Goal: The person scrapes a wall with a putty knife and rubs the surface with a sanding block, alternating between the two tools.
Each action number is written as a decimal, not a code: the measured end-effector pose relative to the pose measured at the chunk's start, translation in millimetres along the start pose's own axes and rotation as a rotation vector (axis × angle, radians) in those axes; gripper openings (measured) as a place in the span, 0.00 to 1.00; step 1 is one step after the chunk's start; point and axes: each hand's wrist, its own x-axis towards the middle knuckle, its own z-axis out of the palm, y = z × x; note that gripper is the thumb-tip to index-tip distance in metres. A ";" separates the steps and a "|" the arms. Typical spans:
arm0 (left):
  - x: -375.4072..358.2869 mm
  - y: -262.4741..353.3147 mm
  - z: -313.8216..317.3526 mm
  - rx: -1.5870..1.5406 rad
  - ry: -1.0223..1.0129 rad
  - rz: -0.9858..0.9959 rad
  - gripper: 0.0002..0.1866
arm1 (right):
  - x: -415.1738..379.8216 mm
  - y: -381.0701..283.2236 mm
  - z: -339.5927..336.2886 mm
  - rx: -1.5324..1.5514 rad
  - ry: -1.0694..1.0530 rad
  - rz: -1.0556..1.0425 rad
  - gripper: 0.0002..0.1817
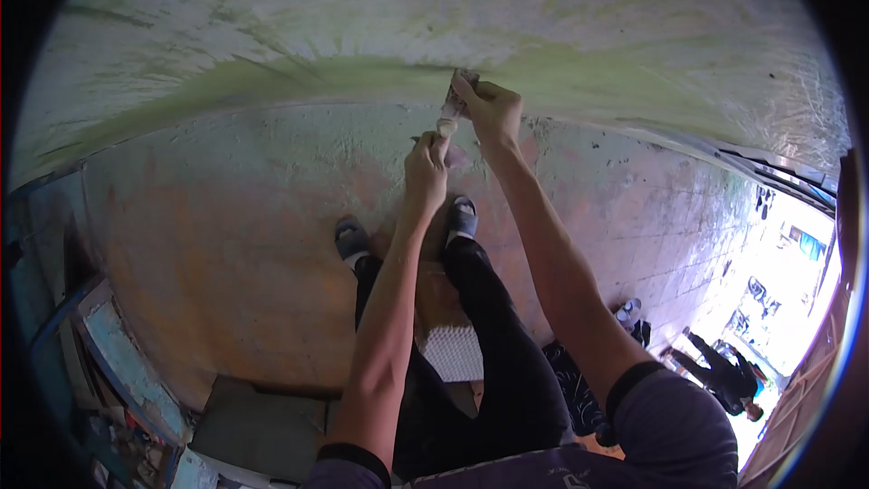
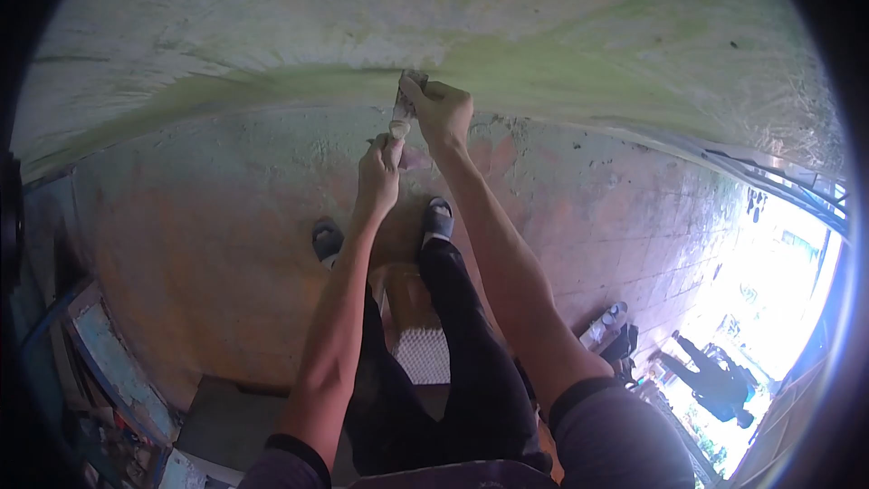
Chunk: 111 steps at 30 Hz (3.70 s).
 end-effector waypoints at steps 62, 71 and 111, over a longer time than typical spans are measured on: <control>-234.6 235.7 -337.6 0.199 -0.009 0.204 0.50 | -417.5 -209.3 -203.9 0.166 0.103 0.264 0.23; -261.0 233.0 -286.4 0.054 0.190 -0.139 0.45 | -344.2 -216.8 -275.2 0.145 -0.108 0.324 0.21; -268.5 130.6 22.6 -0.353 -0.004 -0.163 0.23 | -174.6 -67.2 -215.2 -0.105 -0.599 0.140 0.12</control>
